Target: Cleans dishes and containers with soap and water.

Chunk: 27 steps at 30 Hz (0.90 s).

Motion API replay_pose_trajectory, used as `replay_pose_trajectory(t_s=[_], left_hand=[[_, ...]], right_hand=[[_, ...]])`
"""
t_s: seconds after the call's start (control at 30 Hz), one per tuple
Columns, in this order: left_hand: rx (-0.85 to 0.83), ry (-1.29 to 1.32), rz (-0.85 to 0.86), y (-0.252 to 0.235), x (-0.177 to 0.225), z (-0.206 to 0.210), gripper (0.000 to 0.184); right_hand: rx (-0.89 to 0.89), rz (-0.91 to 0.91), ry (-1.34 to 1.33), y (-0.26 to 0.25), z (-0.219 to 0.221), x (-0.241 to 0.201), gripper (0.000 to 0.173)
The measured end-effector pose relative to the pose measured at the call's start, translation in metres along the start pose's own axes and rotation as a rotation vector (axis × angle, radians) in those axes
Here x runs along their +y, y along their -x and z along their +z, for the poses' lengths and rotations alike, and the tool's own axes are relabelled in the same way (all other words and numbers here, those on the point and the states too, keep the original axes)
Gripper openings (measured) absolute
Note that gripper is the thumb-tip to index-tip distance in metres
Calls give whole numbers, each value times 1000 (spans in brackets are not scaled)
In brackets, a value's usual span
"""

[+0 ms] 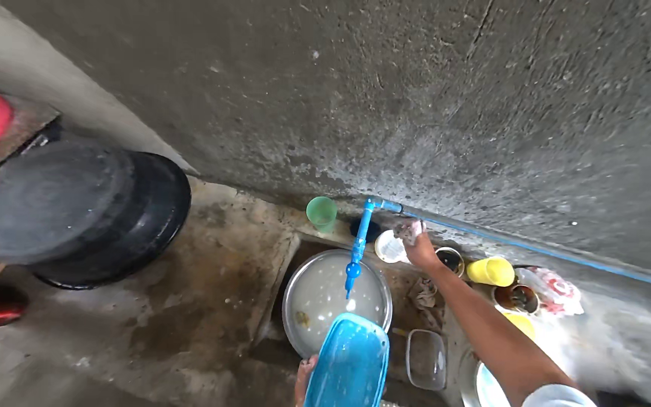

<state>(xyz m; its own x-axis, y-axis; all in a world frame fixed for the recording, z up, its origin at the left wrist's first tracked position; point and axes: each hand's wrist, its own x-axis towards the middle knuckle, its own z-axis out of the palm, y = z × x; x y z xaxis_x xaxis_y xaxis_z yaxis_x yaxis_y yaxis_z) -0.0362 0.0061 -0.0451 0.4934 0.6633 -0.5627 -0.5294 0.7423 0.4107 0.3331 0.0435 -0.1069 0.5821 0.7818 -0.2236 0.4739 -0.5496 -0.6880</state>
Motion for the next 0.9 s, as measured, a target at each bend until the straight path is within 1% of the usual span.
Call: replay_pose_trajectory(t_s=[0.07, 0.1, 0.17, 0.23, 0.27, 0.33, 0.37, 0.43, 0.5, 0.57, 0.63, 0.73, 0.77, 0.83, 0.87, 0.9], left_hand=[[-6, 4, -2, 3, 4, 3, 15], [-4, -6, 1, 4, 5, 3, 17], [16, -32, 15, 5, 7, 1, 16], [51, -67, 36, 6, 5, 1, 18], [63, -85, 42, 7, 3, 0, 21], [50, -64, 23, 6, 0, -5, 16], [52, -59, 12, 6, 0, -7, 18], [54, -83, 21, 7, -2, -7, 16], [65, -117, 36, 8, -1, -4, 14], [37, -109, 29, 6, 2, -5, 14], [46, -108, 37, 4, 3, -3, 16], [81, -91, 59, 5, 2, -4, 13], [98, -93, 66, 6, 1, -3, 14], [141, -111, 69, 6, -2, -1, 31], [143, -112, 59, 5, -3, -1, 35], [123, -104, 49, 6, -4, -3, 31]], right_hand=[[-82, -39, 127, -4, 4, 3, 44], [-182, -54, 201, -4, 4, 4, 47], [-481, -58, 437, -1, -1, -2, 59], [-714, -21, 622, -1, -2, -11, 57], [-763, -7, 662, -4, 0, -10, 56], [-780, 14, 692, -18, 10, -2, 53], [-782, 37, 691, -26, 15, -2, 54], [-777, 99, 647, -41, 21, -5, 59], [-771, 120, 600, -51, 28, -2, 62], [-787, 41, 674, -58, 34, 1, 65], [-812, -37, 777, -60, 35, -2, 65], [-821, -45, 792, -55, 36, -5, 66], [-810, -30, 779, -50, 35, -5, 65], [-768, -5, 767, -43, 34, 0, 62], [-755, -6, 780, -41, 33, 0, 58], [-754, -11, 798, -39, 32, -1, 56]])
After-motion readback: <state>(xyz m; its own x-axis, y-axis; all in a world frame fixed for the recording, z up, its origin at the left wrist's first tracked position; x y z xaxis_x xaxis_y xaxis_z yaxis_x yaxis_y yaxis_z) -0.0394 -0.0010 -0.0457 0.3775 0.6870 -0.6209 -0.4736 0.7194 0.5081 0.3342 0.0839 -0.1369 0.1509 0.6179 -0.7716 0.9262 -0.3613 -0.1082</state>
